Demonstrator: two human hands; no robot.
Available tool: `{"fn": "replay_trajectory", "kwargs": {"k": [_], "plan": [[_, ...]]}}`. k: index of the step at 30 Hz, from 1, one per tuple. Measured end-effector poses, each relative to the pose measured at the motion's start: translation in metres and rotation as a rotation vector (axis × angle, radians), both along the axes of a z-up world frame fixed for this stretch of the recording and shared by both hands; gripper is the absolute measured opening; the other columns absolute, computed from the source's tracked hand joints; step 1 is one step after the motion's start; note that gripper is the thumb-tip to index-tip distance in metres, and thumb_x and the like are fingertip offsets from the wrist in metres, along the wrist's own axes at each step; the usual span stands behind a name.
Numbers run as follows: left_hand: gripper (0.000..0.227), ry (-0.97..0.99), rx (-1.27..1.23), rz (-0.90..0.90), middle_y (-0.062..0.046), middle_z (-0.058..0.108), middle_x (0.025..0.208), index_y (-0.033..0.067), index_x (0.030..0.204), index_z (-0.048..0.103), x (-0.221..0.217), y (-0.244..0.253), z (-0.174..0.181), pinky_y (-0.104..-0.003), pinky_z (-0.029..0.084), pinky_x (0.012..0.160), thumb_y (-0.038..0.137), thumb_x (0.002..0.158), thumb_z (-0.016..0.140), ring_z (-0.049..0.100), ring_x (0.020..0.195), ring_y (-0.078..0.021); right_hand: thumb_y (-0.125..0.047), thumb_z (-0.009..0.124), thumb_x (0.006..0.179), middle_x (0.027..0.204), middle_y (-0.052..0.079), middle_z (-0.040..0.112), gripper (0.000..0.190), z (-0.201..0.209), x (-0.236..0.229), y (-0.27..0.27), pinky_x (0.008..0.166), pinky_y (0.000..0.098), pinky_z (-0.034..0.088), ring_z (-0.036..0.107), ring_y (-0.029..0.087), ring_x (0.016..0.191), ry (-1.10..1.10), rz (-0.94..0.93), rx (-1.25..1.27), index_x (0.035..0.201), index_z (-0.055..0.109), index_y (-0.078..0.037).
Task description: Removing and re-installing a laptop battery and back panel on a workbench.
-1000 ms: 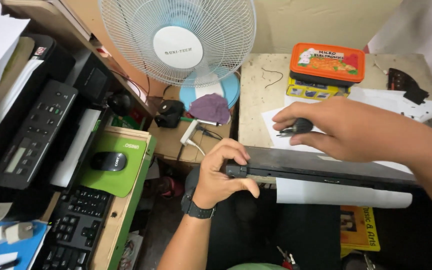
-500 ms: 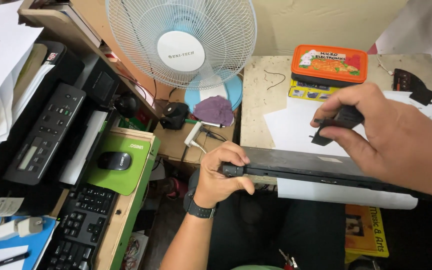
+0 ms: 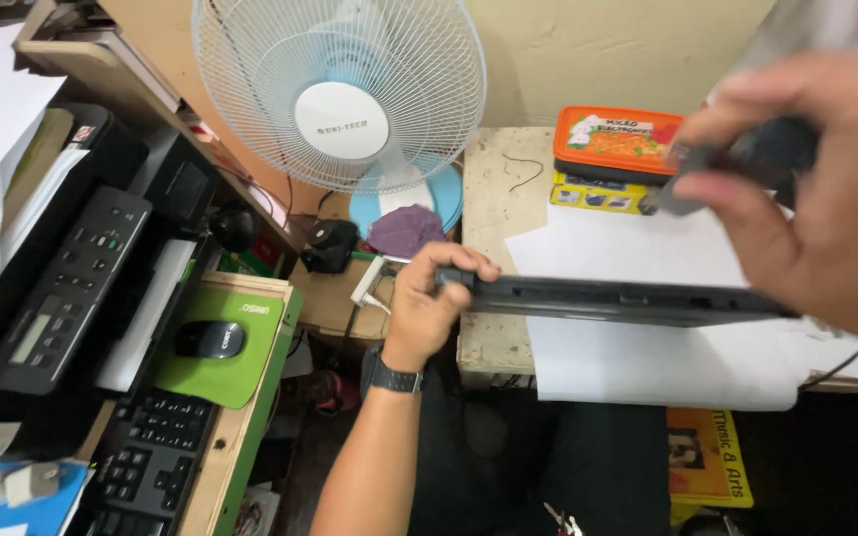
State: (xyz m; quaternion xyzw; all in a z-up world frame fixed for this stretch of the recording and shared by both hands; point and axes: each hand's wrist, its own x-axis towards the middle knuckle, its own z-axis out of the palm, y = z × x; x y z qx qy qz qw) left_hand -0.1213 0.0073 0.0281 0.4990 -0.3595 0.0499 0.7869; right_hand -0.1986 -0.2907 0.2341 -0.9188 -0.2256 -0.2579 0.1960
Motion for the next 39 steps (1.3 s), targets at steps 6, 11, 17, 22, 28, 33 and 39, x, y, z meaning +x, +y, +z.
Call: {"fn": "replay_trajectory", "kwargs": {"k": [6, 11, 17, 22, 28, 33, 39], "plan": [[0.057, 0.061, -0.113, -0.023, -0.016, 0.075, 0.105, 0.0042, 0.121, 0.063, 0.028, -0.013, 0.011, -0.047, 0.059, 0.106, 0.057, 0.116, 0.042, 0.074, 0.107, -0.0316, -0.021, 0.073, 0.107, 0.115, 0.009, 0.075, 0.024, 0.056, 0.019, 0.049, 0.09, 0.0405, 0.051, 0.068, 0.028, 0.102, 0.078, 0.043, -0.258, 0.128, 0.074, -0.01], [0.061, -0.021, -0.092, 0.02, -0.012, 0.074, 0.108, 0.0096, 0.131, 0.058, 0.044, -0.017, 0.012, -0.042, 0.057, 0.103, 0.065, 0.117, 0.037, 0.072, 0.106, -0.0248, -0.034, 0.054, 0.11, 0.115, -0.005, 0.065, 0.018, 0.091, 0.043, 0.12, 0.091, 0.0435, 0.051, 0.066, 0.021, 0.108, 0.747, -0.083, -0.678, 0.127, 0.052, -0.032], [0.084, -0.038, 0.103, 0.172, 0.0, 0.062, 0.119, 0.0089, 0.136, 0.058, 0.062, -0.01, -0.01, -0.035, 0.048, 0.097, 0.085, 0.105, 0.044, 0.06, 0.107, -0.0135, -0.033, 0.062, 0.108, 0.124, 0.017, 0.075, 0.05, 0.049, 0.091, 0.137, 0.088, 0.0511, 0.054, 0.073, 0.04, 0.11, 0.965, 0.062, -0.867, 0.15, 0.036, -0.021], [0.054, 0.063, 0.063, 0.066, -0.003, 0.077, 0.104, 0.0082, 0.123, 0.071, 0.086, -0.009, -0.03, -0.027, 0.056, 0.086, 0.031, 0.083, 0.098, 0.065, 0.098, -0.0073, -0.037, 0.07, 0.101, 0.137, 0.007, 0.077, 0.04, 0.022, 0.119, 0.12, 0.105, 0.0542, 0.06, 0.074, 0.039, 0.125, 0.929, 0.205, -0.543, 0.138, 0.063, -0.024], [0.046, 0.1, 0.137, 0.127, -0.002, 0.083, 0.1, 0.0105, 0.132, 0.072, 0.064, -0.01, 0.024, -0.023, 0.059, 0.081, 0.018, 0.091, 0.093, 0.067, 0.092, -0.0028, -0.025, 0.071, 0.1, 0.13, 0.015, 0.08, 0.041, 0.018, 0.116, 0.109, 0.104, 0.0543, 0.06, 0.076, 0.042, 0.12, 0.892, 0.24, -0.398, 0.14, 0.068, -0.021], [0.044, 0.119, 0.173, 0.162, -0.001, 0.082, 0.106, 0.0102, 0.14, 0.072, 0.068, -0.012, 0.022, -0.024, 0.057, 0.085, 0.021, 0.099, 0.087, 0.066, 0.094, -0.0035, -0.029, 0.082, 0.096, 0.106, 0.019, 0.084, 0.052, -0.006, 0.128, 0.085, 0.089, 0.0558, 0.061, 0.077, 0.045, 0.101, 0.815, 0.244, -0.305, 0.132, 0.051, -0.01], [0.044, 0.112, 0.277, 0.211, -0.001, 0.082, 0.104, 0.0114, 0.14, 0.076, 0.068, -0.013, 0.032, -0.025, 0.056, 0.087, 0.019, 0.098, 0.088, 0.066, 0.094, -0.0057, -0.028, 0.087, 0.093, 0.099, 0.013, 0.083, 0.05, -0.026, 0.13, 0.077, 0.085, 0.0503, 0.061, 0.077, 0.038, 0.094, 0.746, 0.289, -0.186, 0.131, 0.058, -0.016]]}}
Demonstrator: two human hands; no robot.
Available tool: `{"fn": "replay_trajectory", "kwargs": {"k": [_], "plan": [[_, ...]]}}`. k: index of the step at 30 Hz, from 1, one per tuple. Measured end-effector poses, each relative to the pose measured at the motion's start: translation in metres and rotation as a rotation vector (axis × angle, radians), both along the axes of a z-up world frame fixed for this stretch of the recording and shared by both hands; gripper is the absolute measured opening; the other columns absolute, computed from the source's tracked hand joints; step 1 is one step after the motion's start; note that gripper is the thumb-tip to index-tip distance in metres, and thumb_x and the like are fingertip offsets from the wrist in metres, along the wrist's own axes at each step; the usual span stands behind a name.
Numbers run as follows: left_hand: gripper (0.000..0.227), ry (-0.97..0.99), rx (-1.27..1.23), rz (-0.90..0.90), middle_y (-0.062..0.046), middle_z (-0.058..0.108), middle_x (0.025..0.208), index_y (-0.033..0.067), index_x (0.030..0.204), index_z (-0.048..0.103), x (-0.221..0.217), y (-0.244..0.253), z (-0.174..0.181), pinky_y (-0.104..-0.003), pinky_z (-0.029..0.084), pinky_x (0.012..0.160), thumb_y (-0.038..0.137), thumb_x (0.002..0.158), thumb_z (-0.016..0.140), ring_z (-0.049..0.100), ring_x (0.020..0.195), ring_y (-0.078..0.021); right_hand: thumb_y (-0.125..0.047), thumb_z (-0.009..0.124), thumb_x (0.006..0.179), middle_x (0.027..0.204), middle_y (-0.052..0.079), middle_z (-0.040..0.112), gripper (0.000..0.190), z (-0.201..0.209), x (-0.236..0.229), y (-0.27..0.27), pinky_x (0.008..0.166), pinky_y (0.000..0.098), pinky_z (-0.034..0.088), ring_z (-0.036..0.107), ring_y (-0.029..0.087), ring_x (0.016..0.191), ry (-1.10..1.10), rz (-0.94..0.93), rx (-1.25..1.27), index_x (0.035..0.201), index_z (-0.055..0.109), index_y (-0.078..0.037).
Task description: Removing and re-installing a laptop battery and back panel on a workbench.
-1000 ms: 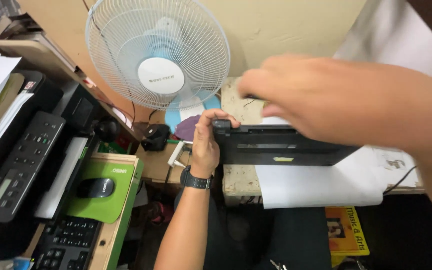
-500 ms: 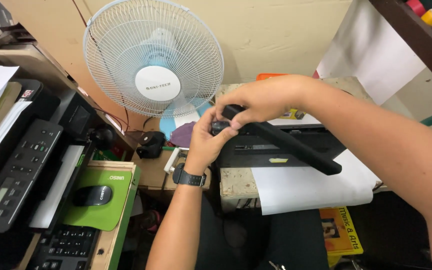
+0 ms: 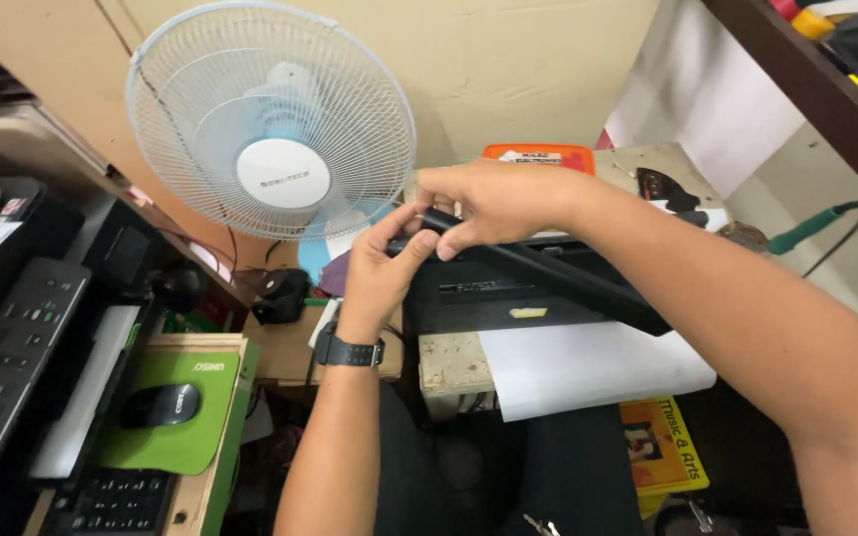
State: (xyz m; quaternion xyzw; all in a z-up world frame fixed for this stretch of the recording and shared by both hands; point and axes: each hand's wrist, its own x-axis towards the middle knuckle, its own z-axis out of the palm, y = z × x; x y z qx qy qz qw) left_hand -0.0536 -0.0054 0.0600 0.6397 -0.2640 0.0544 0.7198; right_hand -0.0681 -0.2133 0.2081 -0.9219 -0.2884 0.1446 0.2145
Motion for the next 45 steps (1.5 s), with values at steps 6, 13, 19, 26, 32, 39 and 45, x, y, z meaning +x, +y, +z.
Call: {"fn": "replay_trajectory", "kwargs": {"k": [6, 13, 19, 26, 32, 39, 45], "plan": [[0.052, -0.1, 0.157, 0.048, -0.006, 0.082, 0.098, 0.0129, 0.147, 0.072, 0.007, 0.004, 0.007, -0.034, 0.056, 0.09, 0.015, 0.097, 0.086, 0.067, 0.095, -0.0116, -0.036, 0.096, 0.085, 0.091, 0.005, 0.084, 0.055, -0.029, 0.012, -0.014, 0.08, 0.0431, 0.062, 0.08, 0.028, 0.086, -0.089, -0.056, 0.172, 0.122, 0.062, -0.015], [0.037, -0.072, 0.265, 0.209, -0.001, 0.083, 0.092, 0.0173, 0.13, 0.084, -0.011, -0.006, 0.034, -0.031, 0.057, 0.086, 0.015, 0.094, 0.089, 0.069, 0.09, -0.0065, -0.034, 0.1, 0.078, 0.091, 0.005, 0.083, 0.038, -0.056, 0.02, -0.018, 0.082, 0.038, 0.065, 0.081, 0.025, 0.087, -0.225, -0.117, 0.342, 0.107, 0.082, -0.019], [0.039, -0.065, 0.194, 0.252, -0.002, 0.08, 0.088, 0.0133, 0.127, 0.086, -0.007, -0.009, 0.016, -0.03, 0.056, 0.087, 0.008, 0.089, 0.092, 0.067, 0.09, -0.0082, -0.033, 0.087, 0.093, 0.114, 0.022, 0.08, 0.048, -0.054, -0.026, -0.021, 0.1, 0.0535, 0.06, 0.077, 0.044, 0.109, -0.474, -0.038, 0.234, 0.134, 0.074, -0.012], [0.034, -0.049, 0.177, 0.225, -0.007, 0.081, 0.091, 0.0085, 0.124, 0.085, -0.016, -0.002, 0.024, -0.032, 0.056, 0.09, 0.003, 0.09, 0.088, 0.067, 0.089, -0.0109, -0.032, 0.08, 0.099, 0.129, 0.022, 0.073, 0.059, -0.084, -0.124, -0.103, 0.114, 0.0546, 0.048, 0.067, 0.045, 0.127, -0.653, -0.306, 0.122, 0.152, 0.065, -0.009], [0.025, -0.055, 0.247, 0.221, -0.006, 0.079, 0.11, 0.0053, 0.122, 0.081, -0.022, -0.005, 0.022, -0.03, 0.055, 0.097, 0.011, 0.098, 0.08, 0.068, 0.101, -0.0131, -0.014, 0.085, 0.095, 0.147, 0.019, 0.063, 0.052, -0.102, -0.155, -0.125, 0.12, 0.0548, 0.049, 0.055, 0.043, 0.143, -0.859, -0.382, 0.037, 0.14, 0.066, 0.003], [0.026, -0.002, 0.147, 0.211, -0.003, 0.073, 0.109, 0.007, 0.125, 0.078, -0.019, -0.006, 0.017, -0.031, 0.056, 0.101, 0.012, 0.099, 0.08, 0.067, 0.105, -0.0142, -0.031, 0.095, 0.084, 0.149, 0.014, 0.067, 0.06, -0.103, -0.16, -0.148, 0.117, 0.0545, 0.044, 0.054, 0.037, 0.146, -0.965, -0.461, -0.144, 0.135, 0.073, -0.008], [0.028, -0.022, 0.033, 0.179, -0.008, 0.077, 0.11, 0.0021, 0.128, 0.076, -0.008, -0.009, 0.009, -0.029, 0.058, 0.097, 0.006, 0.1, 0.08, 0.068, 0.102, -0.0125, -0.024, 0.091, 0.09, 0.138, 0.006, 0.074, 0.048, -0.113, -0.148, -0.172, 0.114, 0.0518, 0.05, 0.061, 0.034, 0.141, -0.963, -0.453, 0.064, 0.134, 0.076, -0.014]]}}
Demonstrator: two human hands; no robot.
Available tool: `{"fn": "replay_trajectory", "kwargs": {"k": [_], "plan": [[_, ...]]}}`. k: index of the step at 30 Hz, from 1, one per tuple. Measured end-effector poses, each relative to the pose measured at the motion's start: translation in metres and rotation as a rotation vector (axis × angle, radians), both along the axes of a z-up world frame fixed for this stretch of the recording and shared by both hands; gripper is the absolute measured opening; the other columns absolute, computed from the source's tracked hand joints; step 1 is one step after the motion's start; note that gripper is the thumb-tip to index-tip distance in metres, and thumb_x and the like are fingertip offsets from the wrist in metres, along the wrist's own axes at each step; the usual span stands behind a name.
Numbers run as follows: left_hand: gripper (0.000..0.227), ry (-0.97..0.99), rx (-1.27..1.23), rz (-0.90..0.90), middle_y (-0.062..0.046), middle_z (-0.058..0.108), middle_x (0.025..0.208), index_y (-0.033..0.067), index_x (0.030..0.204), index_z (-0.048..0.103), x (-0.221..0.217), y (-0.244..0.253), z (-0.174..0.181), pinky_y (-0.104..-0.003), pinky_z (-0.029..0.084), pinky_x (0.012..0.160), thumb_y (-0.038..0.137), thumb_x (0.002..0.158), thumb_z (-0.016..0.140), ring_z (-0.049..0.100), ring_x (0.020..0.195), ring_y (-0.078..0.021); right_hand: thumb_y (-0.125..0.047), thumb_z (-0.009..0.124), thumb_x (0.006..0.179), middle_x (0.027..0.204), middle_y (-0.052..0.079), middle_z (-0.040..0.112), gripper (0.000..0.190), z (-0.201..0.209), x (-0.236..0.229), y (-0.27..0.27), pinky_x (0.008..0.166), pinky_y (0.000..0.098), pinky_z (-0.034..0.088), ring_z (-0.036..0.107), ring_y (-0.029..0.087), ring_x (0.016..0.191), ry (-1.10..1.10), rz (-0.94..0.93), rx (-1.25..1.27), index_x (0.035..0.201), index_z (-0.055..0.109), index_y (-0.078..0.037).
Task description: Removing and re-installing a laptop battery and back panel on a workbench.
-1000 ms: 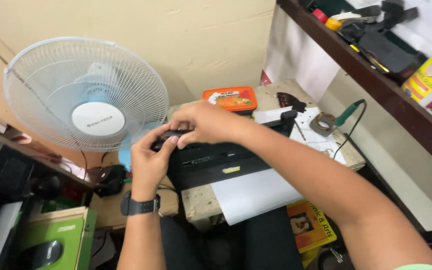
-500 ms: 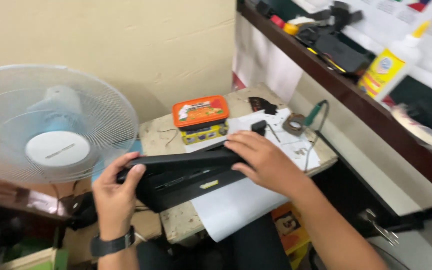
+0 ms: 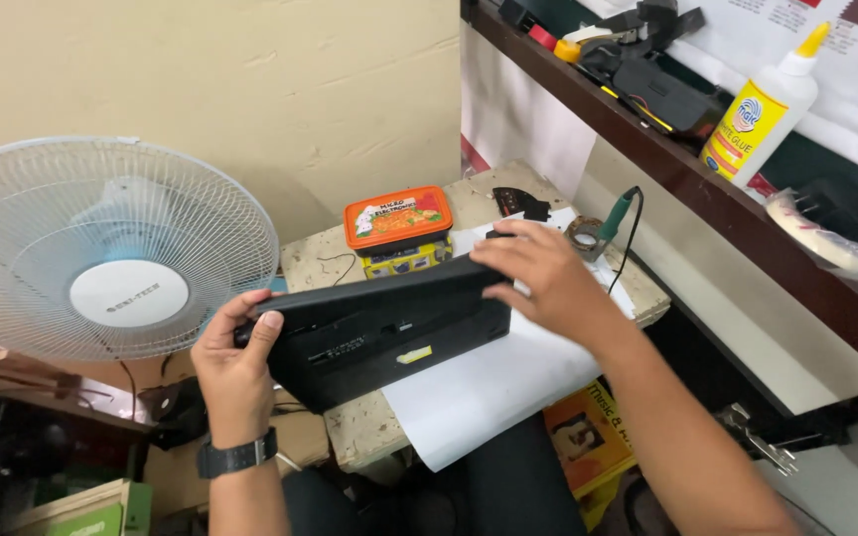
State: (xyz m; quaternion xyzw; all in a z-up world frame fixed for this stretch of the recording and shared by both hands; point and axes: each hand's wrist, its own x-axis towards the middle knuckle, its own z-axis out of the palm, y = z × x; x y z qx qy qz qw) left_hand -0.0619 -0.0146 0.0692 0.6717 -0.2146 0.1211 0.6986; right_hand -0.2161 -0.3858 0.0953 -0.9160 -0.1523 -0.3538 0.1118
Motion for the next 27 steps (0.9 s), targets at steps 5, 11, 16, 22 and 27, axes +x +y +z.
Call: {"fn": "replay_trajectory", "kwargs": {"k": [5, 11, 16, 22, 27], "plan": [[0.033, -0.018, -0.165, 0.001, -0.012, 0.08, 0.109, -0.0016, 0.131, 0.074, -0.003, -0.01, -0.001, -0.025, 0.058, 0.093, 0.004, 0.099, 0.082, 0.069, 0.097, -0.0094, -0.019, 0.094, 0.087, 0.118, 0.012, 0.082, 0.042, 0.045, 0.021, -0.016, 0.106, 0.0493, 0.056, 0.075, 0.036, 0.119, 0.153, 0.201, 0.404, 0.127, 0.083, -0.015], [0.032, -0.05, -0.171, 0.027, -0.014, 0.08, 0.111, -0.004, 0.13, 0.074, -0.006, -0.009, 0.0, -0.026, 0.06, 0.092, 0.001, 0.1, 0.083, 0.069, 0.096, -0.0085, -0.002, 0.073, 0.101, 0.12, 0.013, 0.081, 0.041, 0.06, 0.041, -0.022, 0.103, 0.0375, 0.061, 0.075, 0.019, 0.106, 0.537, 0.18, 0.715, 0.142, 0.074, -0.003], [0.034, -0.074, -0.177, -0.001, -0.016, 0.08, 0.112, -0.0045, 0.131, 0.074, -0.006, -0.01, 0.0, -0.025, 0.061, 0.093, 0.0, 0.099, 0.083, 0.071, 0.097, -0.0088, -0.002, 0.073, 0.102, 0.114, 0.012, 0.083, 0.033, 0.054, 0.041, -0.03, 0.097, 0.0308, 0.063, 0.075, 0.012, 0.103, 0.546, 0.207, 0.845, 0.135, 0.075, 0.001], [0.033, -0.083, -0.199, -0.021, -0.018, 0.079, 0.116, -0.0048, 0.133, 0.072, -0.003, -0.009, -0.003, -0.026, 0.061, 0.096, -0.001, 0.101, 0.081, 0.072, 0.101, -0.0114, 0.0, 0.075, 0.102, 0.114, 0.018, 0.083, 0.033, 0.049, 0.042, -0.033, 0.097, 0.0317, 0.065, 0.076, 0.016, 0.106, 0.492, 0.283, 0.897, 0.136, 0.075, 0.004], [0.033, -0.08, -0.201, -0.025, -0.019, 0.079, 0.118, -0.005, 0.134, 0.071, -0.001, -0.009, -0.006, -0.027, 0.061, 0.097, 0.0, 0.102, 0.08, 0.072, 0.102, -0.0118, 0.001, 0.076, 0.101, 0.114, 0.019, 0.083, 0.034, 0.049, 0.039, -0.033, 0.097, 0.0318, 0.065, 0.076, 0.016, 0.105, 0.497, 0.293, 0.903, 0.134, 0.076, 0.004]]}}
